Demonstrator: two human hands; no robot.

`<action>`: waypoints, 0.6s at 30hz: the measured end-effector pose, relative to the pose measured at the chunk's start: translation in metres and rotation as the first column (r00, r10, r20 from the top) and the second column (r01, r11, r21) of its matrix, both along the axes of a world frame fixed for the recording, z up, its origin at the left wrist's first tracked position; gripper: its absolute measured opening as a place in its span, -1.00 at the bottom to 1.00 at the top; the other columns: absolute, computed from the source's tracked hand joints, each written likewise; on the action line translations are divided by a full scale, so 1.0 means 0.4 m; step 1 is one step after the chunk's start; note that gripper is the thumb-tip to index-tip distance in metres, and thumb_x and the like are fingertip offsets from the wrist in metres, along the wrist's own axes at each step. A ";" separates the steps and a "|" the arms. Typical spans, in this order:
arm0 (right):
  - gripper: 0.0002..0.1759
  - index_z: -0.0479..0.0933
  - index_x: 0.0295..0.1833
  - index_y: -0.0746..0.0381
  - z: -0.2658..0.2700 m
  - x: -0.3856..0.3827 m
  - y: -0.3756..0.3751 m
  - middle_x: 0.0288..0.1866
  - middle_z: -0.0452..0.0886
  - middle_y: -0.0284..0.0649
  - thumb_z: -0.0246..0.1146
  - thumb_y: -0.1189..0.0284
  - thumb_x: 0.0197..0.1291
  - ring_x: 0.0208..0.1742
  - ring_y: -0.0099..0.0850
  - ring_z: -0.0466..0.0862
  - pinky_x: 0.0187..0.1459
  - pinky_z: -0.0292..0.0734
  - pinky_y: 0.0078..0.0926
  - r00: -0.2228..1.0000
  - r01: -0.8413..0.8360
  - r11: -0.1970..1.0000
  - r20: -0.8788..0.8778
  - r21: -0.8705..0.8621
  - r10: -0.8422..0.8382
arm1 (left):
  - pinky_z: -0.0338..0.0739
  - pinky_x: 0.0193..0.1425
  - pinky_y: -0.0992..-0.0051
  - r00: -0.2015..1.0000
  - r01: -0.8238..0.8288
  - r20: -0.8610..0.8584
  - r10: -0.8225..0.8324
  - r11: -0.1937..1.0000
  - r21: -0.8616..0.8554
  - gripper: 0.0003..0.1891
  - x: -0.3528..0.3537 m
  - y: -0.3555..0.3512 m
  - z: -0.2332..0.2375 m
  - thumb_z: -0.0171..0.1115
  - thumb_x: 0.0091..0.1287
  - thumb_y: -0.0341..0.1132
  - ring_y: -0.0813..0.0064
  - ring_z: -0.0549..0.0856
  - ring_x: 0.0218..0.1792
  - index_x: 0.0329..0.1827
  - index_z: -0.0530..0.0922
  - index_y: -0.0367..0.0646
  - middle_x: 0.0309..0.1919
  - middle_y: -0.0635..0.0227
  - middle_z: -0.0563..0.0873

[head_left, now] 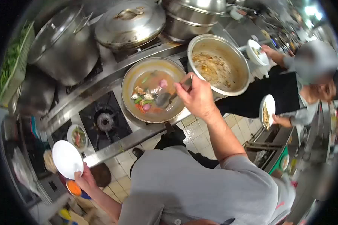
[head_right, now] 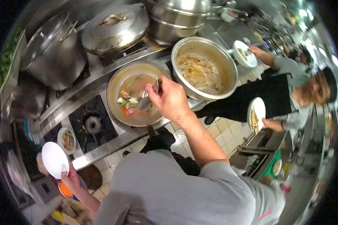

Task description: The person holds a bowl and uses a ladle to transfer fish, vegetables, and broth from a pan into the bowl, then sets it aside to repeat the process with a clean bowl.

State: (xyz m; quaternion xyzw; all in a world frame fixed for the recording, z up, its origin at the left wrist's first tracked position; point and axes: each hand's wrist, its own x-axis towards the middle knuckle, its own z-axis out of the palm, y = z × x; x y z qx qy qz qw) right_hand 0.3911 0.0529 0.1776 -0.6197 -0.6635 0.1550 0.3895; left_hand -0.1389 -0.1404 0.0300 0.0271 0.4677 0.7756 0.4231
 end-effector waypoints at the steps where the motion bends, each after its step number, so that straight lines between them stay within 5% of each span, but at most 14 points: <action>1: -0.70 0.51 -0.25 0.29 0.012 -0.020 -0.034 -0.49 0.63 -0.07 0.47 0.34 0.26 -0.47 -0.09 0.68 -0.36 0.60 -0.25 0.998 0.054 0.998 -0.011 0.009 -0.054 | 0.70 0.35 0.02 0.996 0.092 0.012 -0.092 0.995 -0.027 -0.32 -0.023 0.023 0.021 0.07 0.09 -0.59 0.02 0.71 0.19 0.41 0.33 -0.46 0.22 -0.01 0.64; 3: -0.74 0.53 -0.24 0.27 0.022 -0.052 -0.096 -0.50 0.63 -0.11 0.47 0.37 0.26 -0.50 -0.15 0.68 -0.38 0.60 -0.28 0.991 0.129 0.992 -0.040 0.009 -0.128 | 0.69 0.36 0.01 0.989 0.150 0.031 -0.147 0.982 -0.113 -0.30 -0.068 0.068 0.032 0.09 0.10 -0.56 0.03 0.68 0.24 0.43 0.34 -0.41 0.26 0.02 0.62; 5: -0.75 0.55 -0.23 0.24 0.009 -0.046 -0.142 -0.51 0.65 -0.24 0.49 0.36 0.26 -0.54 -0.42 0.65 -0.40 0.59 -0.40 0.967 0.248 0.969 -0.059 0.024 -0.246 | 0.61 0.43 -0.03 0.980 0.198 -0.009 -0.200 0.975 -0.100 -0.25 -0.097 0.116 0.053 0.09 0.12 -0.54 0.00 0.60 0.35 0.50 0.29 -0.36 0.36 0.01 0.55; 9: -0.76 0.61 -0.22 0.31 -0.031 -0.006 -0.202 -0.47 0.70 -0.33 0.51 0.40 0.29 -0.50 -0.62 0.62 -0.44 0.55 -0.59 0.863 0.381 0.921 -0.323 -0.087 -0.388 | 0.50 0.51 -0.08 0.986 0.165 -0.007 -0.165 0.984 -0.064 -0.18 -0.126 0.194 0.100 0.08 0.12 -0.55 -0.06 0.48 0.46 0.59 0.21 -0.29 0.47 -0.03 0.44; 13: -0.75 0.57 -0.21 0.32 -0.046 -0.009 -0.156 -0.51 0.64 -0.36 0.47 0.40 0.36 -0.51 -0.66 0.62 -0.53 0.47 -0.66 0.854 0.410 0.897 -0.277 -0.166 -0.441 | 0.75 0.21 0.06 0.963 0.220 -0.132 -0.236 0.967 -0.126 -0.21 -0.120 0.258 0.143 0.12 0.10 -0.53 -0.05 0.73 0.10 0.53 0.25 -0.35 0.29 -0.07 0.59; 18: -0.76 0.55 -0.20 0.32 -0.077 -0.038 -0.152 -0.49 0.66 -0.34 0.42 0.40 0.40 -0.47 -0.63 0.66 -0.44 0.54 -0.62 0.831 0.457 0.877 -0.282 -0.148 -0.480 | 0.82 0.07 0.13 0.921 0.354 -0.090 -0.378 0.912 -0.206 -0.24 -0.114 0.287 0.146 0.11 0.12 -0.49 -0.01 0.75 0.10 0.51 0.26 -0.35 0.26 -0.06 0.61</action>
